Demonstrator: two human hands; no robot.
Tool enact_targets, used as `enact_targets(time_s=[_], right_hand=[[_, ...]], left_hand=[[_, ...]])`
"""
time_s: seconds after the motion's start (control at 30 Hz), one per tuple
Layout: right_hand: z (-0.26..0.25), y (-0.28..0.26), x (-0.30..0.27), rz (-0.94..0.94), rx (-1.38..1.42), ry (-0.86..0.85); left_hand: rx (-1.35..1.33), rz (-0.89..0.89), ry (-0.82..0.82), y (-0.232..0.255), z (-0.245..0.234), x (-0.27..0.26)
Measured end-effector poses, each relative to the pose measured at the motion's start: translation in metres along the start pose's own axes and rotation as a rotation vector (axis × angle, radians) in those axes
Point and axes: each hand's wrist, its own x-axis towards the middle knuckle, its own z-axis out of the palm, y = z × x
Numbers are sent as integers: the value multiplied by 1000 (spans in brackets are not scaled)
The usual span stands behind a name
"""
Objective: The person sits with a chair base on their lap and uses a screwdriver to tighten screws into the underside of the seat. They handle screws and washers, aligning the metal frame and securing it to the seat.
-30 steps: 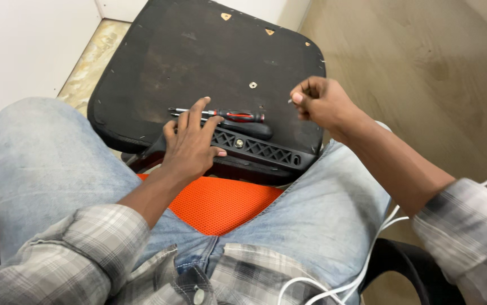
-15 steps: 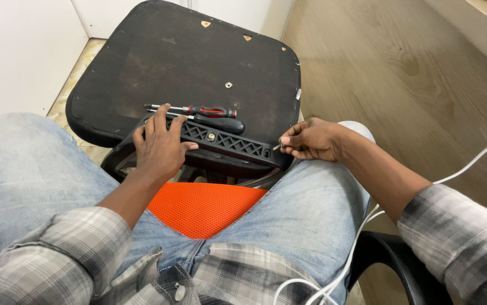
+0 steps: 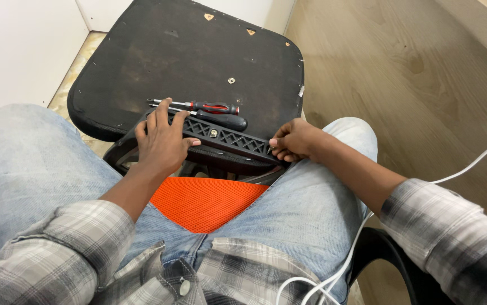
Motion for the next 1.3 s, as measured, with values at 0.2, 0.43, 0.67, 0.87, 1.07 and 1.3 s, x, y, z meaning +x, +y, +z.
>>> enact_targets(time_s=[0.2,0.43,0.67,0.87,1.07,1.3], right_hand=[[12,-5,-11,-92,-201,88],[12,-1,-21,-222,-356,179],[13,2,-33,-709,-735,196],[24,-8,-40,-402,-813,251],[17,-7,-36,-699,-660,243],[25,-1,-30,-526,-883,286]], left_hand=[[-16,-20,-7,-1,-3,0],[-15,-5,20,-1,-4,0],[-46,-22,13,0,-6,0],[-59,-37,6,2,-7,-1],[-51,-40,-4,2,-9,-1],[-35,-49,-28,3,-9,-3]])
